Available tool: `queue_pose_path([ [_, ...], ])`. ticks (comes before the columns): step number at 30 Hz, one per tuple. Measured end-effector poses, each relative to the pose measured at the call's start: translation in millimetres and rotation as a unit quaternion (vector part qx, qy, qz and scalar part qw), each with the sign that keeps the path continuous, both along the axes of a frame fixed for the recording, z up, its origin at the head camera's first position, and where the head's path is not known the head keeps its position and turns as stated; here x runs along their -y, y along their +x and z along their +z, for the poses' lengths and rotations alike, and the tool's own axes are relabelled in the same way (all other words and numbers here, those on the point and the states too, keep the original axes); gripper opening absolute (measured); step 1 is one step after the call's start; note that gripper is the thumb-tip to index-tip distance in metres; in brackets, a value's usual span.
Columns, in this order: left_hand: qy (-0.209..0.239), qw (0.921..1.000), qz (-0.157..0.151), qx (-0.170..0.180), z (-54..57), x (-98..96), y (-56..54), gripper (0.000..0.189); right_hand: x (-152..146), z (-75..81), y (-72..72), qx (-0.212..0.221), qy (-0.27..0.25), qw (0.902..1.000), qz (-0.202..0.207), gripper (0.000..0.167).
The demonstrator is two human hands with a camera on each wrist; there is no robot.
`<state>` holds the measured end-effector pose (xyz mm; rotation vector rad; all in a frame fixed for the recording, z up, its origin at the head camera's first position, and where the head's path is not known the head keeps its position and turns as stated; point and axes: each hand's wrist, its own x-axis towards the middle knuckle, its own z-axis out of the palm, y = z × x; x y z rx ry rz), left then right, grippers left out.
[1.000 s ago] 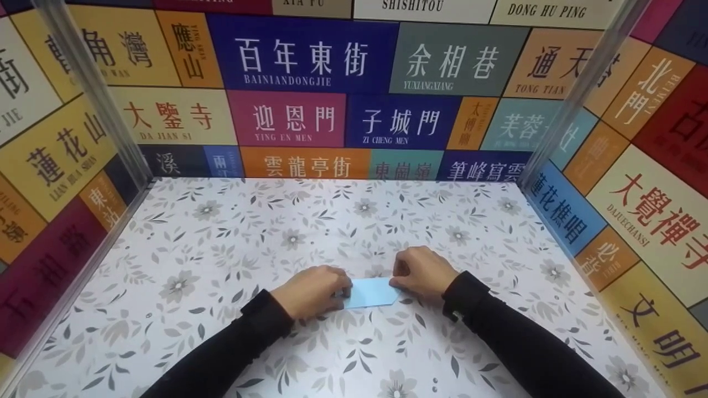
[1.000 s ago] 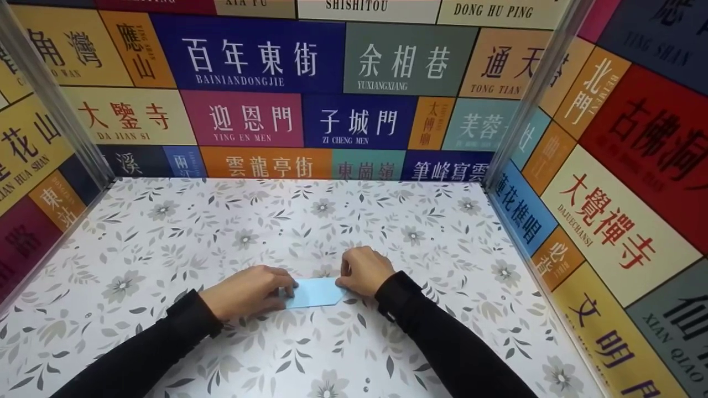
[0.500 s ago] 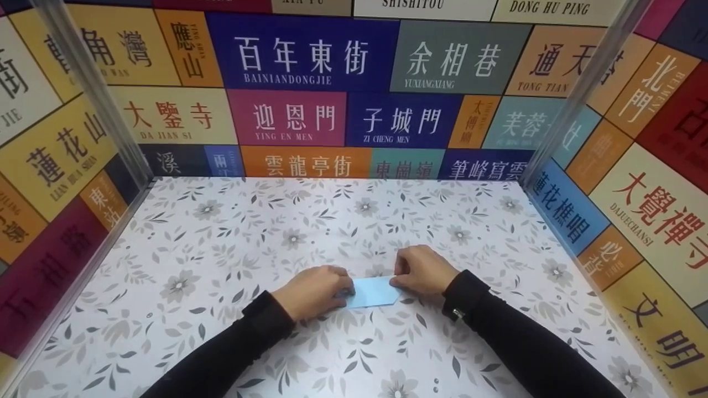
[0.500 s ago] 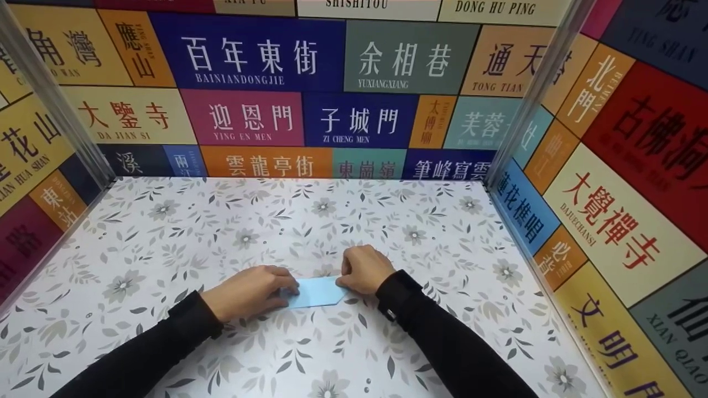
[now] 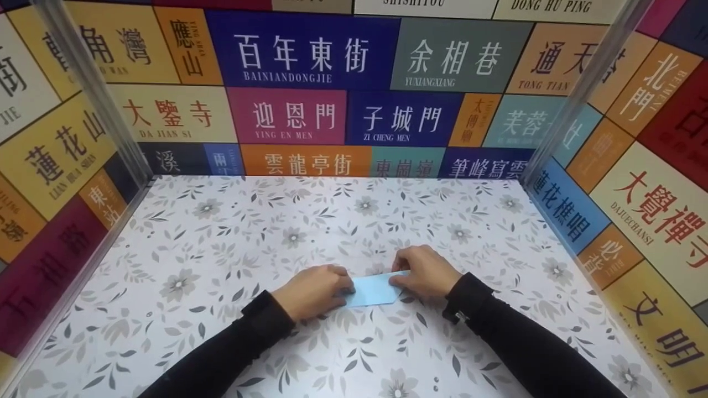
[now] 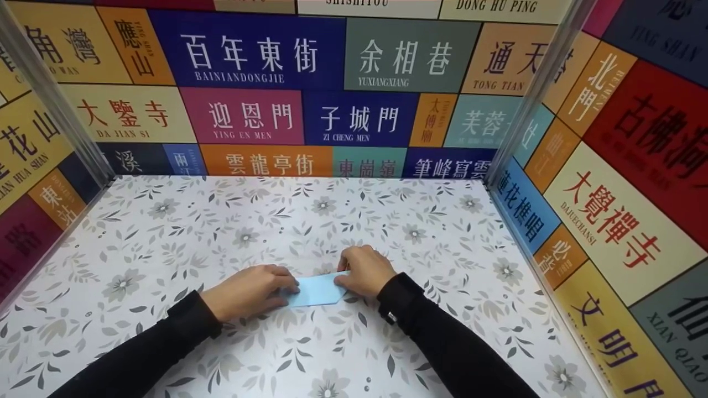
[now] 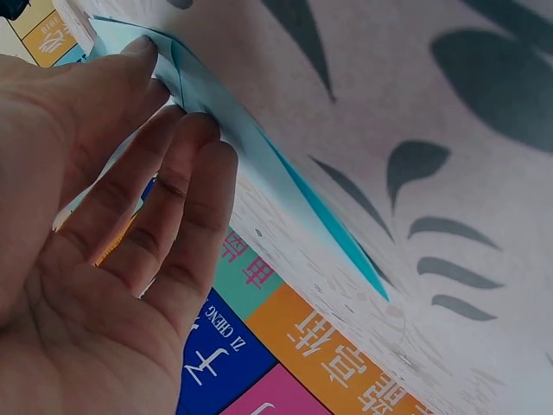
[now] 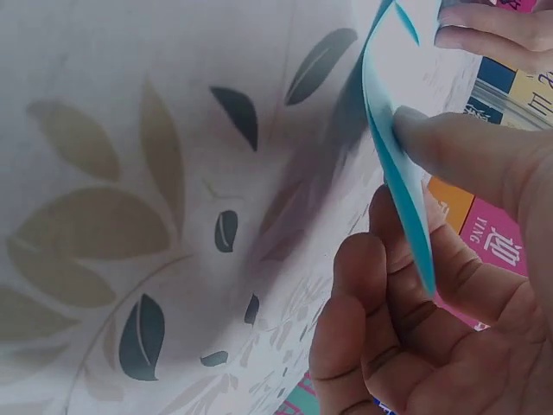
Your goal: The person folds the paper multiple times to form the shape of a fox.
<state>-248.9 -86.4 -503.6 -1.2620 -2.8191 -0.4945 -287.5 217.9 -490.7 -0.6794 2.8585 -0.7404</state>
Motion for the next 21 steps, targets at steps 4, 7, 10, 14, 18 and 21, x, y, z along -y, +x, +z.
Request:
queue_pose_path([
  [4,-0.002,1.0,-0.002,0.001,-0.5,-0.2,-0.2,0.02,-0.6,-0.2,1.2,-0.008,-0.011,0.9999,0.004,0.012],
  [7,-0.003,1.0,-0.002,0.002,-0.3,-0.3,-0.2,0.02,-1.4,0.0,1.8,-0.015,-0.015,0.9997,0.009,0.011],
  [10,-0.004,1.0,0.0,0.004,0.7,-0.2,0.3,0.019,-1.8,0.6,2.2,-0.022,-0.02,0.9994,0.015,0.01],
  [14,-0.004,1.0,-0.001,0.002,1.0,0.4,0.9,0.018,-1.8,1.9,3.8,-0.027,-0.029,0.999,0.018,0.009],
  [18,-0.003,1.0,-0.004,0.002,0.6,0.8,1.3,0.017,-0.5,3.0,6.9,-0.025,-0.03,0.9992,0.011,0.009],
  [21,0.001,1.0,-0.002,0.005,0.7,0.7,1.2,0.017,1.3,3.8,9.4,-0.026,-0.031,0.9991,0.01,0.009],
])
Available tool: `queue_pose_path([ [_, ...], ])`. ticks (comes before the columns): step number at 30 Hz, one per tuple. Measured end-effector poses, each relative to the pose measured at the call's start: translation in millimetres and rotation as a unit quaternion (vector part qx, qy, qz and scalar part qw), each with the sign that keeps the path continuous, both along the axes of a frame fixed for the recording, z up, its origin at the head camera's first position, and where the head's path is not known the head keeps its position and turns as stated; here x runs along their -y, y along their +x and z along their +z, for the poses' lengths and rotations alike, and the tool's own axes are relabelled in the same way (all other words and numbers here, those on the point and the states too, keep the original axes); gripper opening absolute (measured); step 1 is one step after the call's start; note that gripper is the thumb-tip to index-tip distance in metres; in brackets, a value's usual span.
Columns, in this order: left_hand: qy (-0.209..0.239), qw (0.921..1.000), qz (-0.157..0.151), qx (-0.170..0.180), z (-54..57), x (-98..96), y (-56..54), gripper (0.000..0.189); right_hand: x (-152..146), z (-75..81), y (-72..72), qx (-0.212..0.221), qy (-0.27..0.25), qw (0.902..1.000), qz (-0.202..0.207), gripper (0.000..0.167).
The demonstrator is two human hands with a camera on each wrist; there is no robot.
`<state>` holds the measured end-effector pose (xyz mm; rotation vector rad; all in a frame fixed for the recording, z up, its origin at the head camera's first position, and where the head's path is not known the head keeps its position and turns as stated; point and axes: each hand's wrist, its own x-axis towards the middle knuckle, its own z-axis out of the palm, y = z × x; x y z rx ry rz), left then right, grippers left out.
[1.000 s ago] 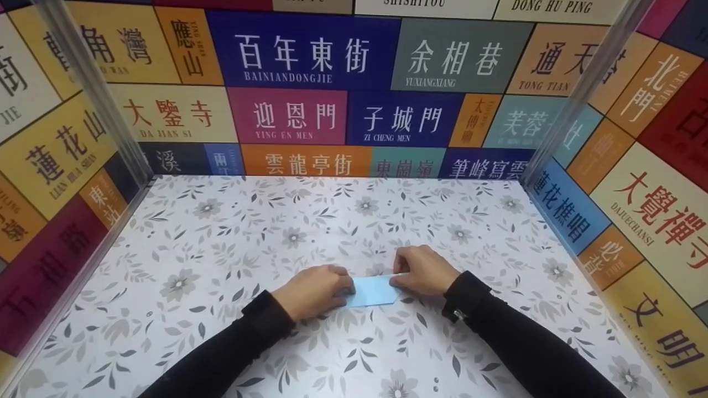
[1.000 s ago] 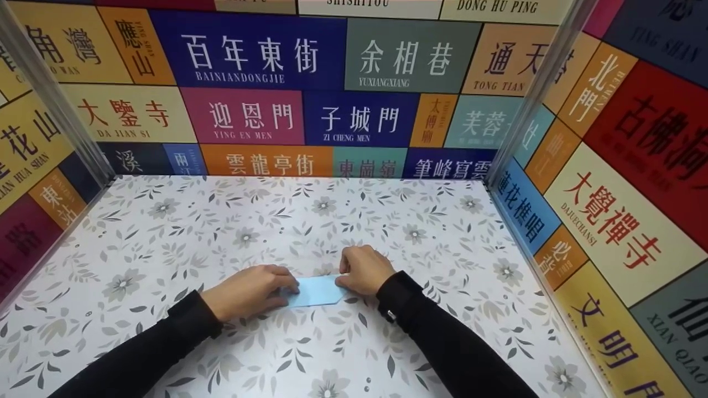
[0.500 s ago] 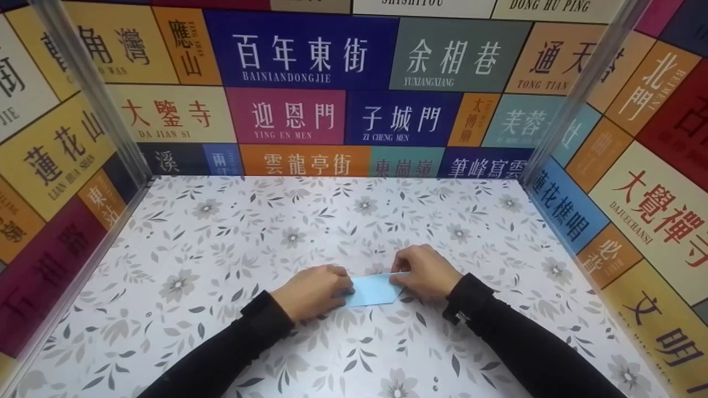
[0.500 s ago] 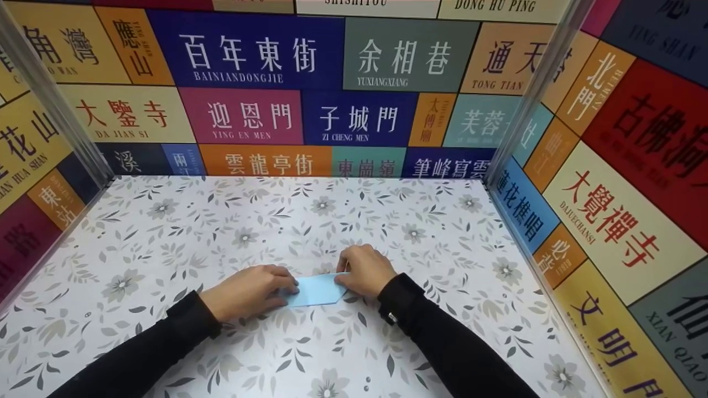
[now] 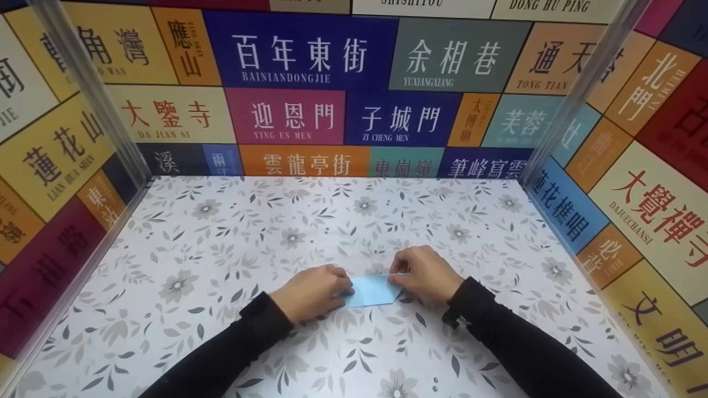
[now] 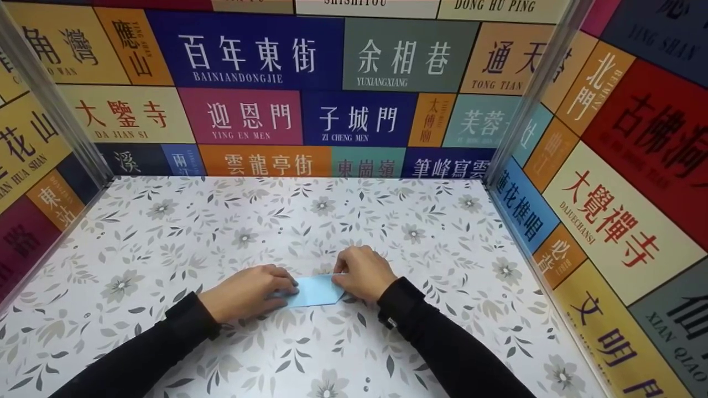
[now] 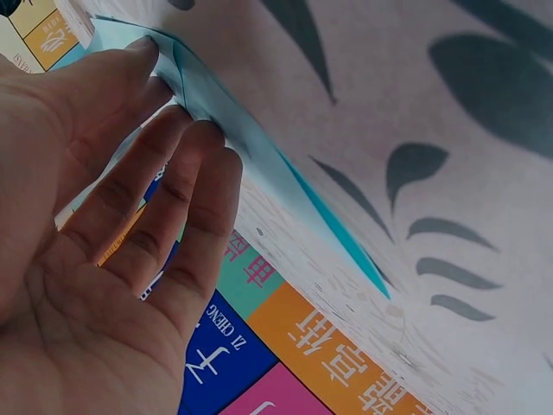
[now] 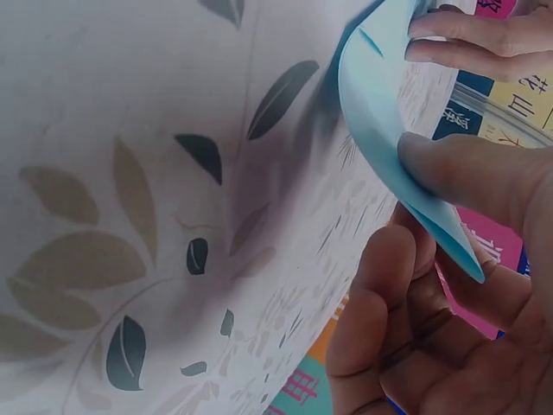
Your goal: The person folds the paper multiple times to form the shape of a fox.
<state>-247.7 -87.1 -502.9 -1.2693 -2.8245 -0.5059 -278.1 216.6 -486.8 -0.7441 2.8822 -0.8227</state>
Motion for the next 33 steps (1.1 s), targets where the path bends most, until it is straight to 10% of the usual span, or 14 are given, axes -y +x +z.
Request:
queue_pose_path([
  [33,0.01,0.9998,-0.002,-0.015,-2.5,-0.2,0.4,0.019,21.1,-1.6,34.4,-0.053,-0.021,0.9976,0.039,0.015],
])
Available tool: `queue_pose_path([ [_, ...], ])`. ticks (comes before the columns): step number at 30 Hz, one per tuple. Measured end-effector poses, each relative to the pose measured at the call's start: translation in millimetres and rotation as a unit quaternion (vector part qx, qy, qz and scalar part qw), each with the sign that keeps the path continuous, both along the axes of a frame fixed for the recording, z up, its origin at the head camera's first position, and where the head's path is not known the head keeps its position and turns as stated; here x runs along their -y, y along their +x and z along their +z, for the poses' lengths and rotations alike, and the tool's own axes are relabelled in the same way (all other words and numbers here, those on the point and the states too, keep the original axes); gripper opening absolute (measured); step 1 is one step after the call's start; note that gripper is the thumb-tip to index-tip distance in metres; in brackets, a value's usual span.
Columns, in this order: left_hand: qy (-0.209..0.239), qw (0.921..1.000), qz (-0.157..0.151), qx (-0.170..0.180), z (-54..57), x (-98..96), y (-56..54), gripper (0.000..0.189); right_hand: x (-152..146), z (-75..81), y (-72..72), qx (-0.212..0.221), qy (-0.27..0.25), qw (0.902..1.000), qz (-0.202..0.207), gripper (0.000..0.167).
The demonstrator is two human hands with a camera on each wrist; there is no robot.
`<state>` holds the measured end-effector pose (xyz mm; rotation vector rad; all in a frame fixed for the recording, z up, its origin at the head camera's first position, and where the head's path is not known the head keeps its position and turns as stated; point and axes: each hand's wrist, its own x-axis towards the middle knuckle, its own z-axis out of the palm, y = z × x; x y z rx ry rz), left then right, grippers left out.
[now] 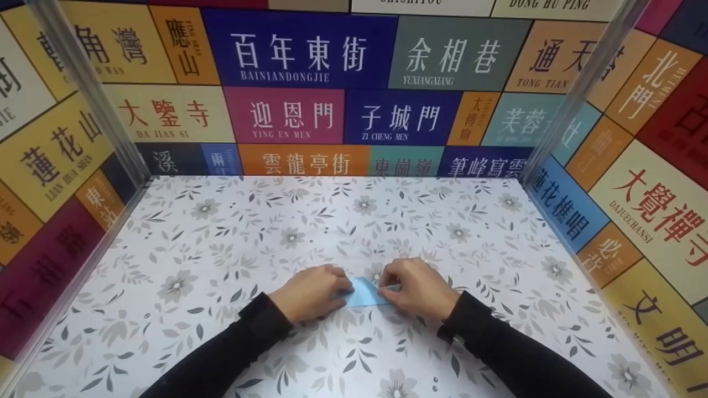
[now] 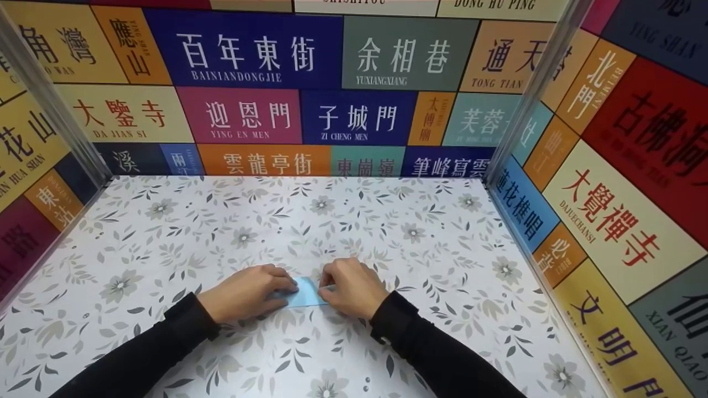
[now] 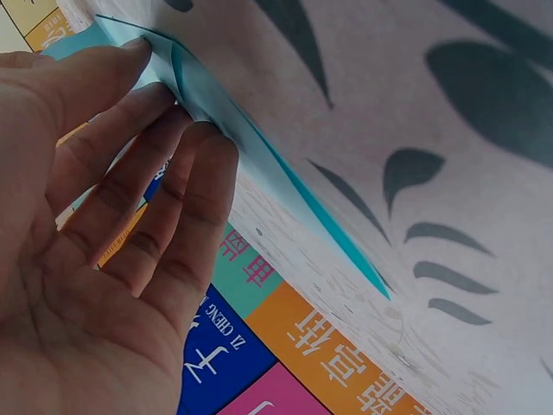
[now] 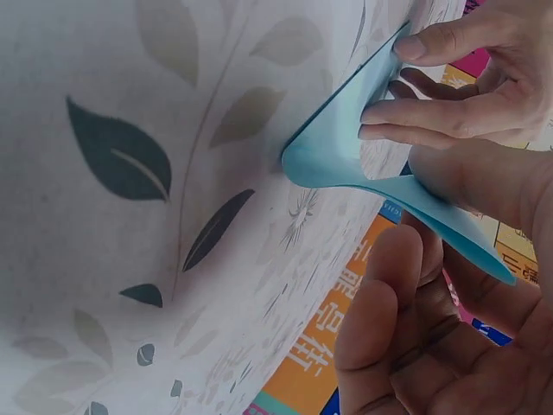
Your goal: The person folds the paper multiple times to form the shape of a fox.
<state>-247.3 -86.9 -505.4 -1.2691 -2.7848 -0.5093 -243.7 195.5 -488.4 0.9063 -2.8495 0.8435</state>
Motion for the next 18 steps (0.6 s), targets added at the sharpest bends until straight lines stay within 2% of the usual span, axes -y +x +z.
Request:
queue_pose_path([
  [8,0.004,0.9999,-0.007,-0.008,-1.1,0.0,0.8,0.014,3.1,-2.6,6.6,-0.014,0.012,0.9998,0.012,0.014],
  [18,-0.009,0.9999,-0.005,-0.008,-1.2,0.8,2.4,0.023,5.0,-10.3,12.6,-0.04,0.021,0.9984,0.033,0.014],
])
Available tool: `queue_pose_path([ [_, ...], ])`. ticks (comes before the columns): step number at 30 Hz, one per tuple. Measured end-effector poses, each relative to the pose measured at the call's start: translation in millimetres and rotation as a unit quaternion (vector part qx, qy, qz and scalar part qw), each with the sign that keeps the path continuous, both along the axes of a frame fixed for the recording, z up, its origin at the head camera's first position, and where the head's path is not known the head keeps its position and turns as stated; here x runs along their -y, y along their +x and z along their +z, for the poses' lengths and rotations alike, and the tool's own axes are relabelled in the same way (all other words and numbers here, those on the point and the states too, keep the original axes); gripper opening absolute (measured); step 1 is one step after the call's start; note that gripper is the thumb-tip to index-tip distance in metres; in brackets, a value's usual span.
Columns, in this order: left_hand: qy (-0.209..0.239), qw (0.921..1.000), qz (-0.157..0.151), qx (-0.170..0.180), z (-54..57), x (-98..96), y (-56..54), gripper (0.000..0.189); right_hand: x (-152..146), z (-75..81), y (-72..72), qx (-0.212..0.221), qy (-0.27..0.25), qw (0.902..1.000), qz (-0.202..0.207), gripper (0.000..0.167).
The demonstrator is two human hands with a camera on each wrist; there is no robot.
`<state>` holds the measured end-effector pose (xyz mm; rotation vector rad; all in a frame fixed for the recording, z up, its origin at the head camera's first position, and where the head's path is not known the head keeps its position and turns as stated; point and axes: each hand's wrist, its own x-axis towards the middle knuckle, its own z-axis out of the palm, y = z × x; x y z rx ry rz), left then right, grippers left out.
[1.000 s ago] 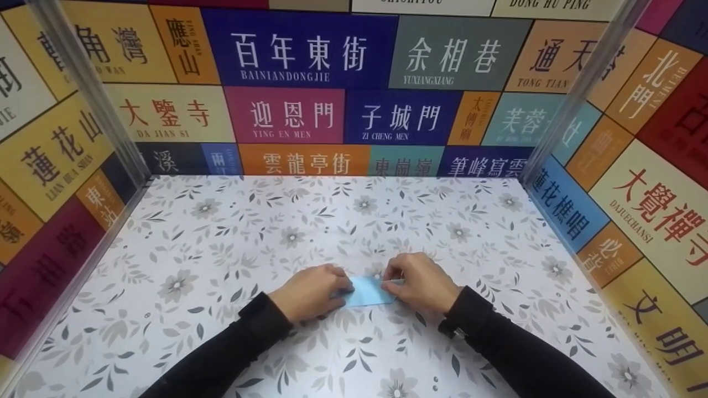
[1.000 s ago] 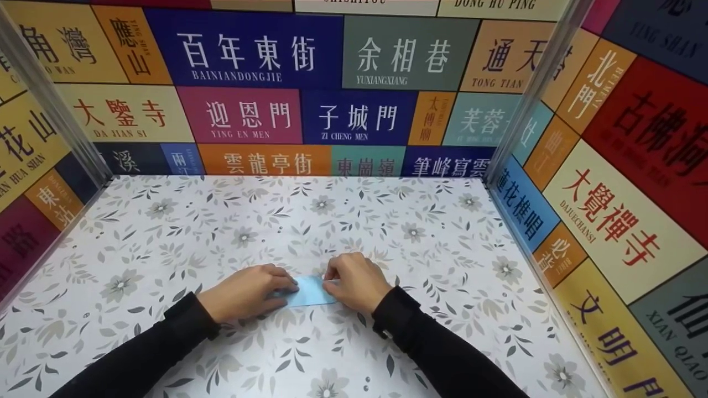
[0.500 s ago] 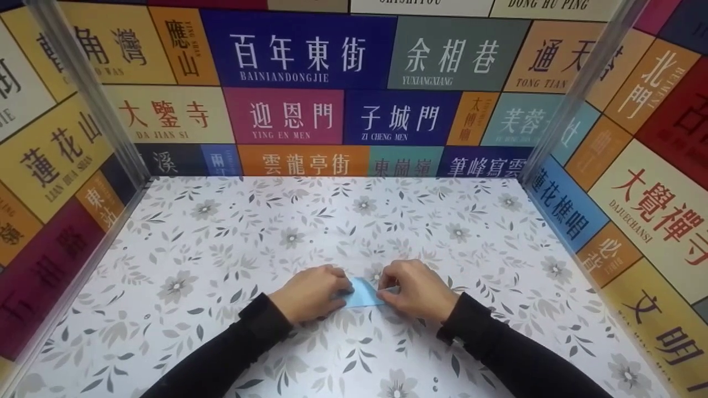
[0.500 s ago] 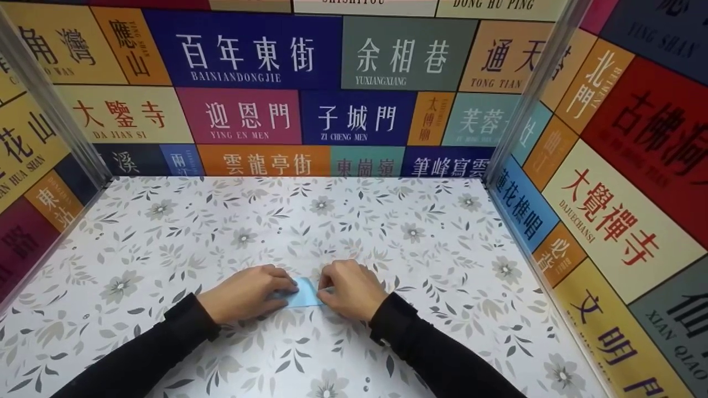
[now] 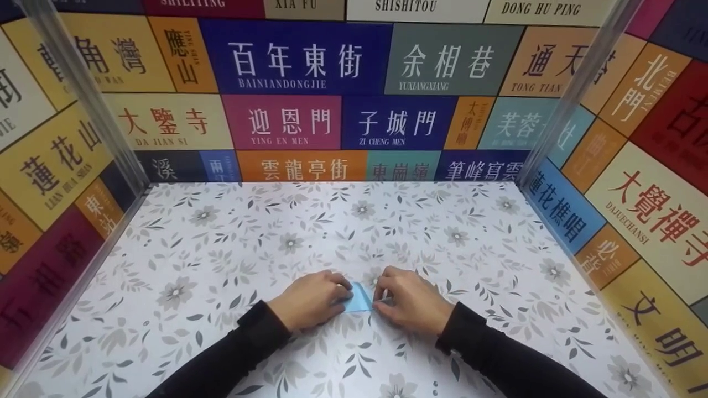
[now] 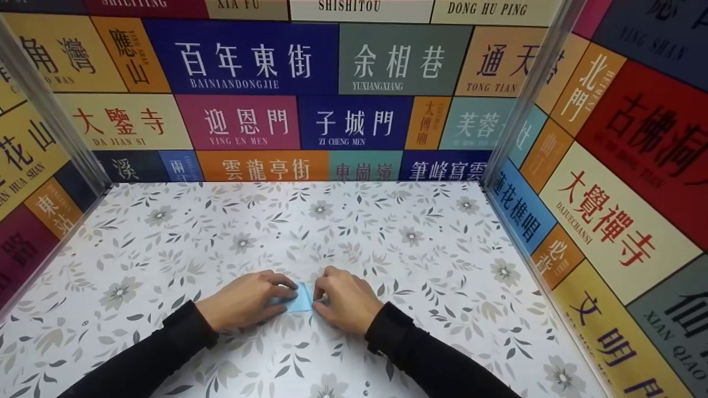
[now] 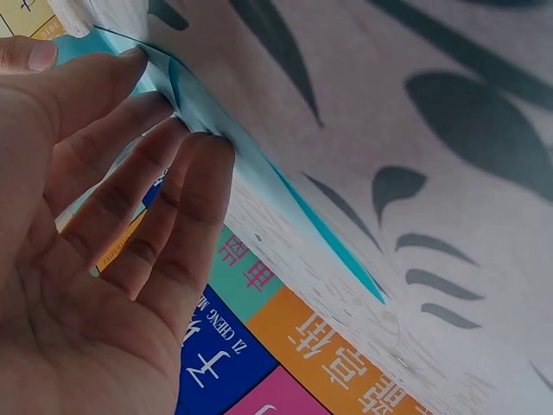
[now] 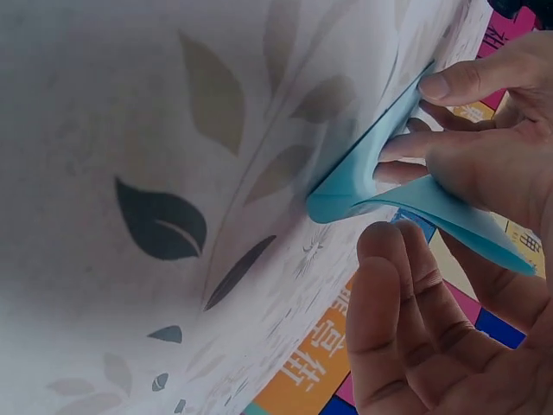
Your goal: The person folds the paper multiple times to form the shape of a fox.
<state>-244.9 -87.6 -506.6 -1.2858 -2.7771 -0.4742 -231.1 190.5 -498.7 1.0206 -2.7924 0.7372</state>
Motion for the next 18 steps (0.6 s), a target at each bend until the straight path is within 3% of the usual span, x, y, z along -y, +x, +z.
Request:
queue_pose_path([
  [18,-0.022,0.9995,0.014,0.019,0.9,-2.2,-1.2,0.024,6.9,-10.7,7.1,-0.036,0.011,0.9988,0.03,0.014],
])
